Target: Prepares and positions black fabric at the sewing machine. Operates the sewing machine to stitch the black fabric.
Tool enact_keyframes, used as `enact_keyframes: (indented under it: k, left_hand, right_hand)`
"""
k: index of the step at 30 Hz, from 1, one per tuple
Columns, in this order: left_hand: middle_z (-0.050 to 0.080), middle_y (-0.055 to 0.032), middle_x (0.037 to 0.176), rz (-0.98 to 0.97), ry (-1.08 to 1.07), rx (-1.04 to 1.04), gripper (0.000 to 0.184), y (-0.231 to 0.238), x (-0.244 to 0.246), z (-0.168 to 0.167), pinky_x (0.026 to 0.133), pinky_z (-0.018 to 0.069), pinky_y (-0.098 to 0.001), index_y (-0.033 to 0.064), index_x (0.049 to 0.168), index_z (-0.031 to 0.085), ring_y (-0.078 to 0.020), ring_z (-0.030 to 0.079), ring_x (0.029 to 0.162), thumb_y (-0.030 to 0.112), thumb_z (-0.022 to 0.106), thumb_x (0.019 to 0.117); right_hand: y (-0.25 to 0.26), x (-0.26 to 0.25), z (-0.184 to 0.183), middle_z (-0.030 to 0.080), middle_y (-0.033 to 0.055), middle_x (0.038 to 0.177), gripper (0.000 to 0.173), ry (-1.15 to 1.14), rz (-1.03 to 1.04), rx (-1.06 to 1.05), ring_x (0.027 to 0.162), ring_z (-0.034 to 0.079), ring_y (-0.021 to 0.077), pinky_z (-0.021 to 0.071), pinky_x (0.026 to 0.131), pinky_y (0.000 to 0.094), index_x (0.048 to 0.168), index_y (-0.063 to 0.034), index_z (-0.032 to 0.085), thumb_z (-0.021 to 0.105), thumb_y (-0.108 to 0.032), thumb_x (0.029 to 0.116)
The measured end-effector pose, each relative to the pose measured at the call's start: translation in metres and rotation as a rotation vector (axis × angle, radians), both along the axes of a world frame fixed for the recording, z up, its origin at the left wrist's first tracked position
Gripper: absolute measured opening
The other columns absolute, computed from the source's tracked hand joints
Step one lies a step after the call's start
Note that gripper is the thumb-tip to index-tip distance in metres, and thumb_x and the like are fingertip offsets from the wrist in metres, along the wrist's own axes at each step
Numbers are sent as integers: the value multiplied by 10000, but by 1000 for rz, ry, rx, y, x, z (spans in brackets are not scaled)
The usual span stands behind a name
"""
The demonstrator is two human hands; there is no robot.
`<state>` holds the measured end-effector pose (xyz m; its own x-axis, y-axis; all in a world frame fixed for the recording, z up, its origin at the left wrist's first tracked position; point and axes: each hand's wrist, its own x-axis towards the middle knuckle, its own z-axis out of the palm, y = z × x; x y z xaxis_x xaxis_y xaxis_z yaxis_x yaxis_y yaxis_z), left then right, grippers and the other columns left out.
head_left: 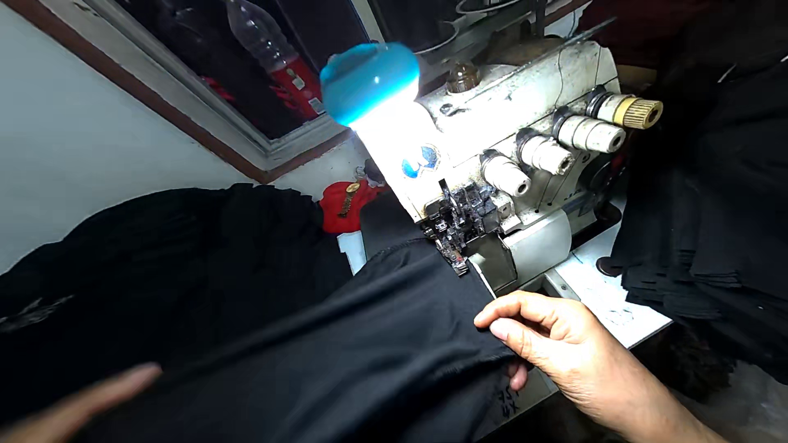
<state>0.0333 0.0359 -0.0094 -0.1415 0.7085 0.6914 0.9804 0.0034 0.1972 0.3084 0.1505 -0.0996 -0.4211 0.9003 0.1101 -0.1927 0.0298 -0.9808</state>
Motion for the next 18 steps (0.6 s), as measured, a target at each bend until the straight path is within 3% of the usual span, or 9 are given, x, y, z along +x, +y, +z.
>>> enact_keyframes:
  k: [1,3,5,8,10,12,13,16,18]
  left_hand:
    - [680,-296,1129,113,73,-20,268,15,-13,6,1035,480,-329,-186,1121,648,-244,651,1130,-91,455,961]
    - [605,-411,1198,245,127,-240,315,53,-29,4,993,433,-647,-141,1206,643,-552,582,1164,-103,444,965]
    - [594,-409,1185,260,117,-568,312,80,-31,0,906,404,-791,-74,1243,658,-644,556,1110,-98,601,937]
    - [650,-342,1175,52,172,-615,314,73,-24,11,899,438,-758,-39,1251,680,-573,609,1108,-8,623,944]
    - [632,-333,1245,-79,150,-443,360,57,-11,24,981,466,-607,-91,1258,648,-470,607,1179,40,468,975]
    - [647,-274,1225,-116,12,-302,374,56,14,25,997,485,-413,-110,1224,649,-287,619,1158,105,429,1012]
    - [673,-229,1205,-142,-10,-270,382,64,20,18,970,504,-390,-78,1221,668,-241,640,1131,153,429,1033]
    - [715,-160,1185,-140,-38,-377,378,105,26,-8,916,506,-571,38,1243,705,-315,681,1094,236,440,1060]
    - [723,-141,1049,-147,-32,-504,283,122,25,-17,835,504,-604,53,1174,739,-324,687,967,230,573,1028]
  right_hand:
    - [-1,0,2,688,-84,866,166,-4,14,-25,666,647,-49,566,585,126,1015,-92,736,570,-80,999]
    - [-3,-5,4,685,-78,842,164,-12,30,-48,657,649,-42,569,594,132,1014,-84,730,567,-72,1000]
    - [-5,-11,2,688,-57,871,176,-48,21,6,672,649,-46,571,615,130,1021,-68,735,561,-85,1000]
    - [-4,-10,-5,694,-35,909,195,-99,-13,85,699,640,-62,558,633,117,1027,-57,744,555,-100,999]
    - [-2,-7,-11,699,-39,915,199,-115,-34,123,718,633,-71,549,651,110,1016,-66,747,553,-107,997]
    - [0,-8,-17,700,-41,906,201,-136,-64,208,748,620,-82,524,674,93,1002,-78,751,555,-123,995]
    - [1,-10,-19,702,-36,899,208,-150,-89,264,769,607,-84,498,693,88,991,-84,753,550,-129,989]
    - [2,-17,-24,719,-19,885,222,-177,-181,407,808,619,-64,484,729,101,972,-93,759,540,-125,976]
    - [2,-18,-26,723,-9,894,218,-175,-204,444,823,631,-51,490,738,103,979,-92,758,541,-116,979]
